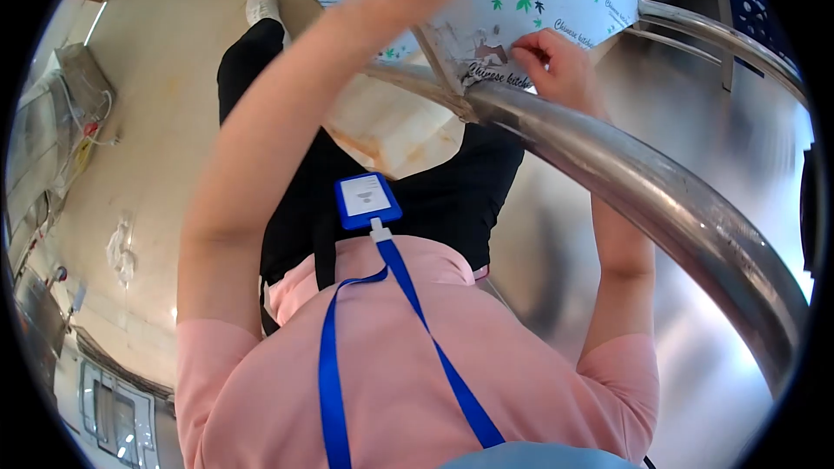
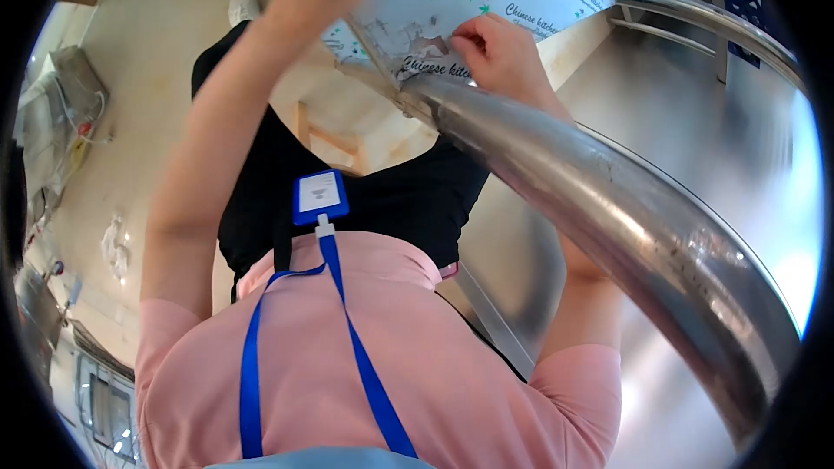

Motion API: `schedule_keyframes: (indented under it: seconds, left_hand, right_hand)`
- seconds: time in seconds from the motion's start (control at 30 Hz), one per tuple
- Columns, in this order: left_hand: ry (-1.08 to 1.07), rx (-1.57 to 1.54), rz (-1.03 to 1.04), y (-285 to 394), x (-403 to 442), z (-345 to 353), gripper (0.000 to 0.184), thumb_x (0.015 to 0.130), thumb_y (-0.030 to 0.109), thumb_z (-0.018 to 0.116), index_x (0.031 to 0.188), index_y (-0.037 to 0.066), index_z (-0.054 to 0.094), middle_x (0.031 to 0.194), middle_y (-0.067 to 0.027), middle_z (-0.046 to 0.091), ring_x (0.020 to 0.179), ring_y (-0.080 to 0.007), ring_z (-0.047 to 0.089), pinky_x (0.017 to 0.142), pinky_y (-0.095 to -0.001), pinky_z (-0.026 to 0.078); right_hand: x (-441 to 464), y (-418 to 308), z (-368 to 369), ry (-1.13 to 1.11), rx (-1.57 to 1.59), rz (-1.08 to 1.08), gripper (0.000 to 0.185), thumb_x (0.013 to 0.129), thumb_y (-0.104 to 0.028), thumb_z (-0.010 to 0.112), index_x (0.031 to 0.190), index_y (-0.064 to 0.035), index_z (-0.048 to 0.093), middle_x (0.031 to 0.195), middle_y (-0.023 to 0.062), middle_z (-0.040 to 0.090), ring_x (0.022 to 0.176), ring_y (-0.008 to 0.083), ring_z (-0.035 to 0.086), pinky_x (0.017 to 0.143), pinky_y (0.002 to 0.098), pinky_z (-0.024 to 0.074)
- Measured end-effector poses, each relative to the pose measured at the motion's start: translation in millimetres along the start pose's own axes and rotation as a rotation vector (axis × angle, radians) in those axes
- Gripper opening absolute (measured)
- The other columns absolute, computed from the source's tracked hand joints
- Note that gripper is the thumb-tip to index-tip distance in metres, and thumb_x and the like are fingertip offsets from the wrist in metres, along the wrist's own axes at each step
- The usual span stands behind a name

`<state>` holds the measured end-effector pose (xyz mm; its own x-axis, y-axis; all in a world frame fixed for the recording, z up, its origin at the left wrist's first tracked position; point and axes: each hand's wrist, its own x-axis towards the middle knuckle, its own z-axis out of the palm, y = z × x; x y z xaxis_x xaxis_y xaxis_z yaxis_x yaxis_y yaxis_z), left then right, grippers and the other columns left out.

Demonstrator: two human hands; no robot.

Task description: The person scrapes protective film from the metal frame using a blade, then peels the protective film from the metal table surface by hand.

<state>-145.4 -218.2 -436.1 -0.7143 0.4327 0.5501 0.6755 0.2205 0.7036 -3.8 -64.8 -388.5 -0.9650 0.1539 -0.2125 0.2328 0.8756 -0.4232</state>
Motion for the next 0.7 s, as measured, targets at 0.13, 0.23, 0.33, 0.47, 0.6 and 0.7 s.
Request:
schedule_keyframes:
  seconds: [0.13, 0.23, 0.33, 0.47, 0.6, 0.7]
  left_hand:
    - [0.235, 0.187, 0.162, -31.8, 39.9, 5.1, 0.010, 0.067, 0.001, 0.056, 0.077, 0.000, 0.058, 0.084, -0.0154, 0.053, 0.081, -0.0343, 0.051, 0.070, -0.0396, 0.043]
    - [0.282, 0.215, 0.171, -42.6, 39.5, 15.3, 0.009, 0.067, 0.000, 0.056, 0.076, -0.001, 0.057, 0.086, -0.0161, 0.054, 0.082, -0.0346, 0.050, 0.072, -0.0401, 0.043]
    - [0.273, 0.248, 0.084, -43.5, 39.1, 15.3, 0.009, 0.067, 0.000, 0.056, 0.075, -0.001, 0.056, 0.088, -0.0168, 0.054, 0.082, -0.0347, 0.050, 0.073, -0.0400, 0.042]
    - [0.263, 0.257, 0.077, -43.0, 39.1, 16.4, 0.007, 0.067, 0.000, 0.056, 0.074, -0.001, 0.056, 0.088, -0.0168, 0.053, 0.082, -0.0345, 0.050, 0.073, -0.0390, 0.042]
    - [0.242, 0.267, 0.050, -42.0, 39.1, 15.1, 0.007, 0.067, 0.000, 0.055, 0.074, -0.002, 0.056, 0.087, -0.0170, 0.054, 0.081, -0.0346, 0.050, 0.073, -0.0386, 0.042]
    - [0.238, 0.260, 0.040, -40.8, 39.7, 14.9, 0.006, 0.067, 0.000, 0.055, 0.073, -0.002, 0.056, 0.086, -0.0170, 0.054, 0.081, -0.0345, 0.050, 0.073, -0.0385, 0.042]
  right_hand:
    - [2.6, -10.5, -1.4, -0.108, 0.012, 0.126, 0.018, 0.072, -0.018, 0.061, 0.078, -0.0008, 0.062, 0.076, 0.0122, 0.060, 0.067, 0.0251, 0.060, 0.063, 0.0318, 0.0475]
    - [6.9, -18.0, -2.9, -0.157, -0.025, 0.181, 0.019, 0.071, -0.019, 0.061, 0.075, 0.0001, 0.061, 0.074, 0.0126, 0.061, 0.068, 0.0256, 0.060, 0.062, 0.0332, 0.0472]
    - [10.0, -21.5, -2.4, -0.163, -0.053, 0.193, 0.018, 0.069, -0.017, 0.060, 0.073, 0.0004, 0.061, 0.070, 0.0132, 0.060, 0.068, 0.0265, 0.060, 0.062, 0.0342, 0.0468]
    - [10.8, -21.2, 0.0, -0.121, -0.086, 0.182, 0.015, 0.067, -0.014, 0.058, 0.070, 0.0006, 0.060, 0.067, 0.0141, 0.059, 0.064, 0.0277, 0.059, 0.061, 0.0348, 0.0461]
    - [7.3, -19.1, 0.6, -0.082, 0.037, 0.260, 0.016, 0.068, -0.014, 0.058, 0.070, 0.0012, 0.059, 0.066, 0.0145, 0.060, 0.061, 0.0279, 0.058, 0.059, 0.0342, 0.0457]
    - [7.8, -12.6, -1.4, -0.114, 0.181, 0.405, 0.016, 0.068, -0.014, 0.058, 0.070, 0.0016, 0.059, 0.066, 0.0149, 0.060, 0.061, 0.0276, 0.058, 0.059, 0.0334, 0.0458]
